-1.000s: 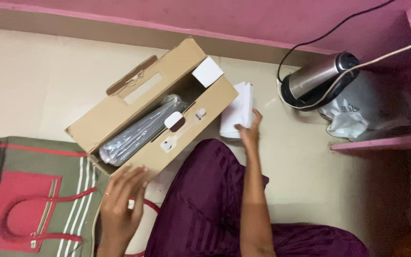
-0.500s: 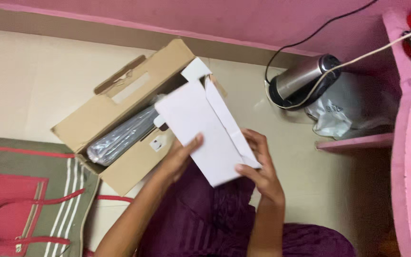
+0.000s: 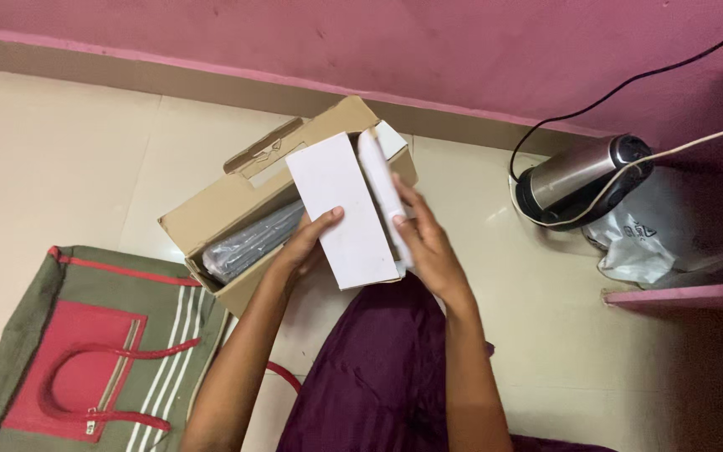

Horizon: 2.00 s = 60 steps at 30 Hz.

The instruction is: The person unplugs a portable DVD player, wraps it in bubble wrap, and places it into its cardboard box. They add the remote, cables, and a disc to the box, close it, and put the box into a tote bag on the floor.

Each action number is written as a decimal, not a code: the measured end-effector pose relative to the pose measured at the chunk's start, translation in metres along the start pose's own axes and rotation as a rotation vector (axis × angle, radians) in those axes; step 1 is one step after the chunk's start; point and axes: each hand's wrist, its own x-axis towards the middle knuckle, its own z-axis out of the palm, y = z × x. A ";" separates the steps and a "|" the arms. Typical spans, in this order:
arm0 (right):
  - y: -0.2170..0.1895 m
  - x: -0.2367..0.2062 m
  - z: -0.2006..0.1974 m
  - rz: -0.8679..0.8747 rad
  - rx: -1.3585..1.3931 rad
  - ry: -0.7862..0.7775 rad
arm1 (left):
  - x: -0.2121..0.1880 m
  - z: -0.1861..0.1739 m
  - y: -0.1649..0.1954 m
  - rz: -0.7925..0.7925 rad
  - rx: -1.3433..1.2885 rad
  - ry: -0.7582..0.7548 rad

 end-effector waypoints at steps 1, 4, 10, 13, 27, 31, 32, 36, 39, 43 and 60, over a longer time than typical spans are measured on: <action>0.002 0.002 0.005 -0.015 -0.034 0.010 | 0.003 -0.003 -0.001 -0.006 0.019 0.020; 0.009 0.008 0.017 -0.075 -0.055 0.047 | 0.009 -0.009 -0.005 -0.007 0.044 0.039; 0.004 0.017 0.027 -0.059 -0.083 -0.004 | 0.011 -0.010 -0.006 0.020 0.008 0.078; -0.005 0.013 0.032 -0.023 -0.234 -0.044 | 0.012 -0.006 -0.001 0.027 -0.062 0.092; 0.025 -0.011 0.031 -0.106 0.439 0.619 | 0.022 0.057 0.048 0.076 0.140 0.031; 0.017 -0.020 -0.036 -0.297 0.442 0.684 | 0.036 0.054 0.071 0.560 1.395 0.172; 0.013 -0.026 -0.050 -0.315 0.418 0.699 | 0.039 0.051 0.076 0.633 1.558 0.136; 0.003 -0.053 -0.088 -0.326 0.269 0.752 | 0.055 0.042 0.081 1.045 2.022 -0.058; -0.005 -0.073 -0.101 -0.300 -0.013 0.736 | 0.067 0.039 0.083 0.689 2.191 -0.242; -0.023 -0.081 -0.114 -0.324 -0.415 0.562 | 0.087 0.041 0.100 0.624 2.167 -0.346; -0.083 0.054 -0.120 -0.572 -1.065 -0.388 | 0.182 0.056 0.115 0.188 1.648 -0.553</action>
